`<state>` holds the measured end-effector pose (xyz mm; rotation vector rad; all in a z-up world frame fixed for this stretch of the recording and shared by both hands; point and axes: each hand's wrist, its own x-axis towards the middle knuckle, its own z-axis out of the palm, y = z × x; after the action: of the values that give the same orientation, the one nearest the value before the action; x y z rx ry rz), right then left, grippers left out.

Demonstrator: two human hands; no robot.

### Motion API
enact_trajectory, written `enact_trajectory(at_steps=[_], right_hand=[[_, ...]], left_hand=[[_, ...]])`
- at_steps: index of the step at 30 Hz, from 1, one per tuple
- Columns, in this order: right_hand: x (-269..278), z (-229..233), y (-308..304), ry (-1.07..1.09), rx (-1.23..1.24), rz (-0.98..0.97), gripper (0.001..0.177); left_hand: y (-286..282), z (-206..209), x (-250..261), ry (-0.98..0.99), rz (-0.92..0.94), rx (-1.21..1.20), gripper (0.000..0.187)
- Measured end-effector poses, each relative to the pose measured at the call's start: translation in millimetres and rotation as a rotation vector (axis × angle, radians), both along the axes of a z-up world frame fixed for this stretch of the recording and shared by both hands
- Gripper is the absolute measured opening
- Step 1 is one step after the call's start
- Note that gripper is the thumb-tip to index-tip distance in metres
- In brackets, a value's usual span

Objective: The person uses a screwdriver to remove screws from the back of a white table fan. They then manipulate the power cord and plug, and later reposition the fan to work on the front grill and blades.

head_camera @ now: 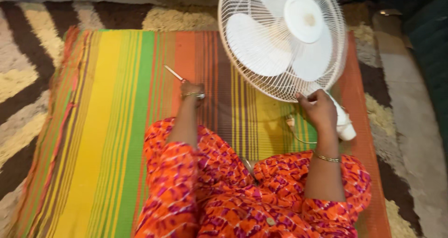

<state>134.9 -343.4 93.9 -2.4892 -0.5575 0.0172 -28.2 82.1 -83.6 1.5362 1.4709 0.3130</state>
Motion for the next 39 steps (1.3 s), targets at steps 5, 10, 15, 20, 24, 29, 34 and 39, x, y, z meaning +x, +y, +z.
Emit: enact_trajectory(at_steps=[5, 10, 15, 20, 24, 29, 34, 39], right_hand=[[-10.4, 7.4, 13.1, -0.065, -0.052, -0.054, 0.052], [-16.9, 0.0, 19.1, -0.093, -0.11, -0.028, 0.056], [-27.4, 2.2, 23.8, -0.096, -0.233, 0.006, 0.061], [-34.7, 17.1, 29.1, 0.084, -0.421, 0.095, 0.067], [-46.9, 22.0, 31.4, 0.133, -0.485, 0.136, 0.063], [-47.3, 21.3, 28.9, 0.202, -0.497, 0.18, 0.059], [-46.0, 19.1, 24.4, 0.192, -0.448, 0.238, 0.06], [-45.4, 18.3, 20.4, 0.181, -0.428, 0.284, 0.059]], left_hand=[[-17.3, -10.5, -0.1, 0.435, -0.06, 0.126, 0.096], [6.1, -28.4, -8.1, 0.204, -0.002, -0.108, 0.052], [25.5, -47.7, 0.9, -0.576, 0.24, -0.643, 0.009], [32.9, -42.5, 8.9, -1.028, 0.369, -0.777, 0.017], [38.7, -17.2, 7.8, -1.137, 0.427, -0.62, 0.015], [28.1, 35.6, -7.5, -1.284, 0.409, -0.448, 0.014], [-3.2, 83.5, -11.5, -1.436, 0.106, -0.059, 0.054], [-23.1, 107.4, -25.7, -1.453, -0.046, -0.143, 0.061]])
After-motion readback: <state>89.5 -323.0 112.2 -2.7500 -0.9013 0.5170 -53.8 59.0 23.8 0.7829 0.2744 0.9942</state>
